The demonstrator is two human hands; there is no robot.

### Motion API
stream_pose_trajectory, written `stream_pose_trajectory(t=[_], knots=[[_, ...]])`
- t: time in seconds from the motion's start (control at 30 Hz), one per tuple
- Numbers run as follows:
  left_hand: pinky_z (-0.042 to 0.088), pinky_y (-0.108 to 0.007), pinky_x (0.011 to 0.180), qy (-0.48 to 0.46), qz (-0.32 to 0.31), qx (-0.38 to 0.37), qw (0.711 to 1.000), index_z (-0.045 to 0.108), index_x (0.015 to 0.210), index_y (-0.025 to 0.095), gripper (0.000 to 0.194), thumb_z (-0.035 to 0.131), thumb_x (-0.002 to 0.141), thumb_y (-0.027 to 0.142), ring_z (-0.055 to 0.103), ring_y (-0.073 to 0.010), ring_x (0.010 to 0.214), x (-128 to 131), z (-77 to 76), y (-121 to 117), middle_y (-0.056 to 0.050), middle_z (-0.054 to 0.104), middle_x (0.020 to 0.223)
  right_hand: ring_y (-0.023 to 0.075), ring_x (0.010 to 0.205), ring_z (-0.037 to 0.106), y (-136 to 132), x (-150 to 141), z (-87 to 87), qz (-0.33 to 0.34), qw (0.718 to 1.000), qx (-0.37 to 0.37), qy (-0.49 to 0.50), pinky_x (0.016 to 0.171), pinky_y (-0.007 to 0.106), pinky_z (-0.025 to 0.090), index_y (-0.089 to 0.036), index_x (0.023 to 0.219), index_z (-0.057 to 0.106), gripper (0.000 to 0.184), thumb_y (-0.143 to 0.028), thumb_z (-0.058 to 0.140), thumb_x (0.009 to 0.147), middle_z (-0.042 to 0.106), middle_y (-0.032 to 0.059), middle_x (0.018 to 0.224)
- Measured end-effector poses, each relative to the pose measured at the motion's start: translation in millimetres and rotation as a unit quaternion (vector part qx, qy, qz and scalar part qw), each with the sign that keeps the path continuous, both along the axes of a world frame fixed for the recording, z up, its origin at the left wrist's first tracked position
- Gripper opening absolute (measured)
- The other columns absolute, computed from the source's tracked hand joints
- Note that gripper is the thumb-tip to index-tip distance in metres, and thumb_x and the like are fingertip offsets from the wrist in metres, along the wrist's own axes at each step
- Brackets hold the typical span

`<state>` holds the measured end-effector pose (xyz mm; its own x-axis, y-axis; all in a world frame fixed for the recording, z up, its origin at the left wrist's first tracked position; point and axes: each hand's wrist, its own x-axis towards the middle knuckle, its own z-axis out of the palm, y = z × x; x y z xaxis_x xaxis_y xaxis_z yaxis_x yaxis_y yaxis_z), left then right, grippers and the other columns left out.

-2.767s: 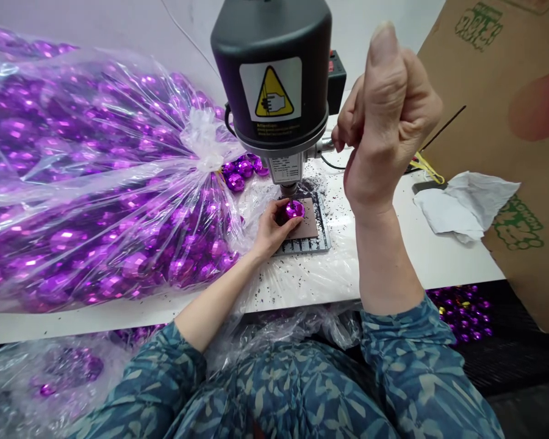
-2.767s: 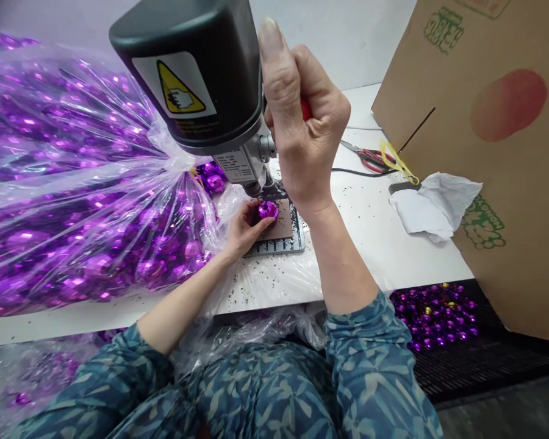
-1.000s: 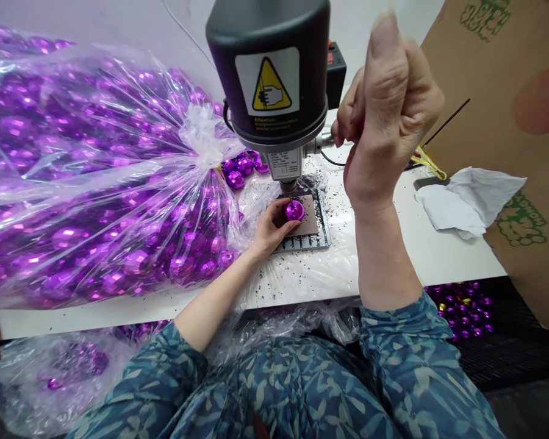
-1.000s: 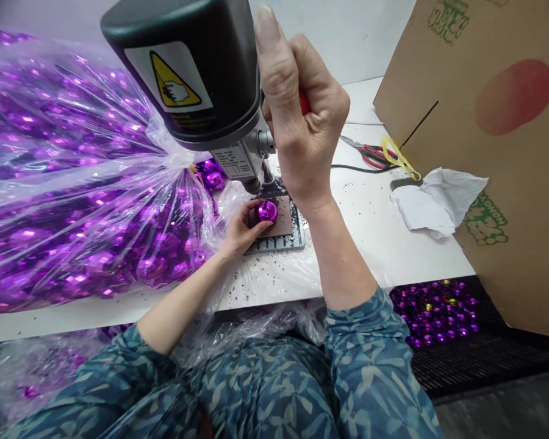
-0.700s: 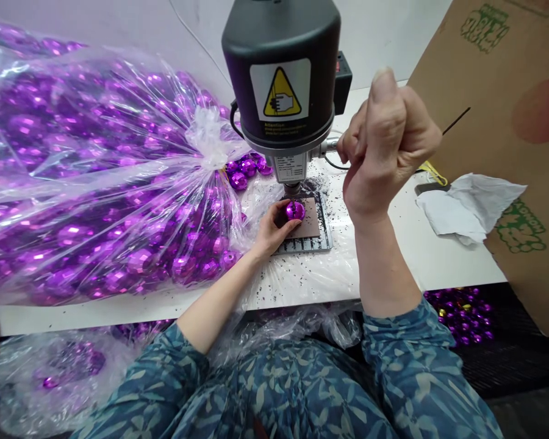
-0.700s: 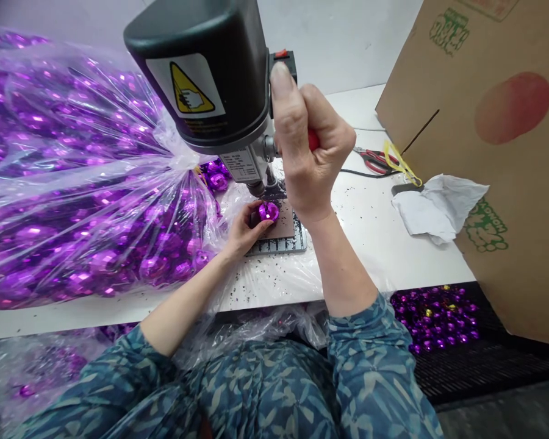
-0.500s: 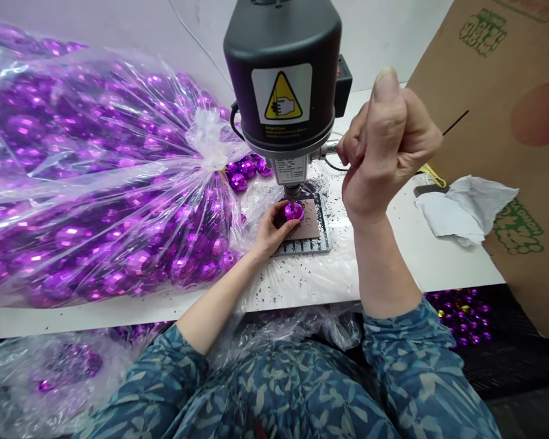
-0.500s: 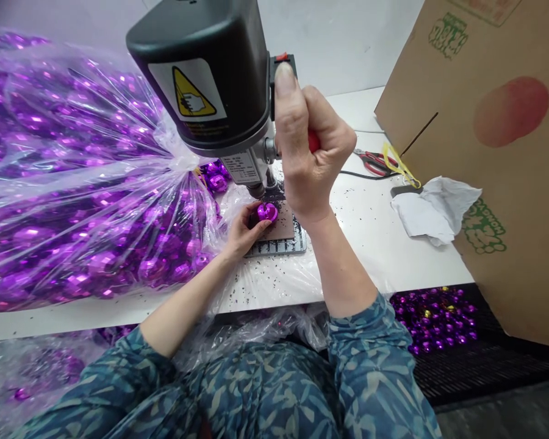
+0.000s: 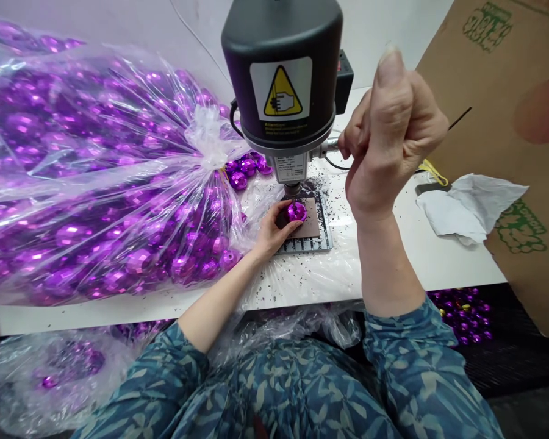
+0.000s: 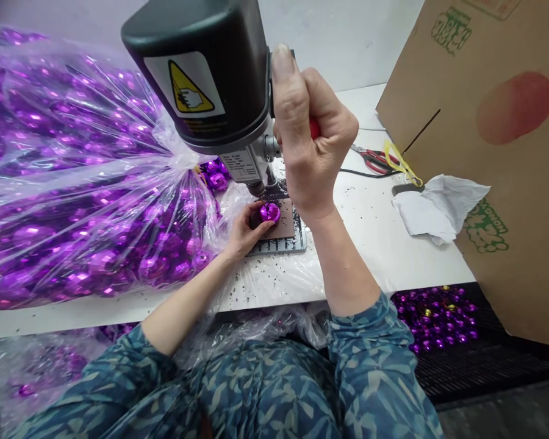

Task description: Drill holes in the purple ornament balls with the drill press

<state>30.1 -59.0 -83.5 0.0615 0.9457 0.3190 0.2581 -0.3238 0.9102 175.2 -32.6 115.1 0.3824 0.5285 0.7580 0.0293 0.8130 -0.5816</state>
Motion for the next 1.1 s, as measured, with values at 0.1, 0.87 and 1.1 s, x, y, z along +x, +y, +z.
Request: stream_pose_trajectory(t=[0.1, 0.87, 1.1], knots=[[0.056, -0.049, 0.104, 0.005, 0.003, 0.003, 1.000, 0.062, 0.126, 0.023, 0.054, 0.084, 0.082, 0.046, 0.070, -0.0270, 0.114, 0, 0.2, 0, -0.012, 0.072, 0.125, 0.0058, 0.046, 0.025, 0, 1, -0.8, -0.006, 1.000, 0.000, -0.005, 0.046, 0.029, 0.026, -0.023, 0.062, 0.024, 0.067, -0.083, 0.037, 0.088, 0.024, -0.0052, 0.051], [0.054, -0.048, 0.109, 0.037, 0.005, 0.000, 0.999, 0.060, 0.128, 0.020, 0.051, 0.080, 0.086, 0.042, 0.068, -0.0276, 0.122, 1, 9.1, -3, -0.013, 0.071, 0.130, 0.0074, 0.038, 0.017, 1, 6, -57.1, -0.058, 0.984, 0.167, -0.005, 0.040, 0.032, 0.023, -0.021, 0.057, 0.009, 0.062, -0.042, 0.054, 0.095, 0.012, -0.0044, 0.045], [0.055, -0.049, 0.106, 0.045, 0.016, 0.003, 0.999, 0.061, 0.127, 0.021, 0.053, 0.081, 0.085, 0.045, 0.069, -0.0287, 0.120, 2, 7.7, -3, -0.013, 0.072, 0.127, 0.0058, 0.036, 0.020, 6, 8, -71.1, -0.011, 0.966, 0.257, -0.001, 0.036, 0.027, 0.027, -0.019, 0.053, 0.015, 0.057, -0.024, 0.057, 0.091, 0.020, -0.0062, 0.041]])
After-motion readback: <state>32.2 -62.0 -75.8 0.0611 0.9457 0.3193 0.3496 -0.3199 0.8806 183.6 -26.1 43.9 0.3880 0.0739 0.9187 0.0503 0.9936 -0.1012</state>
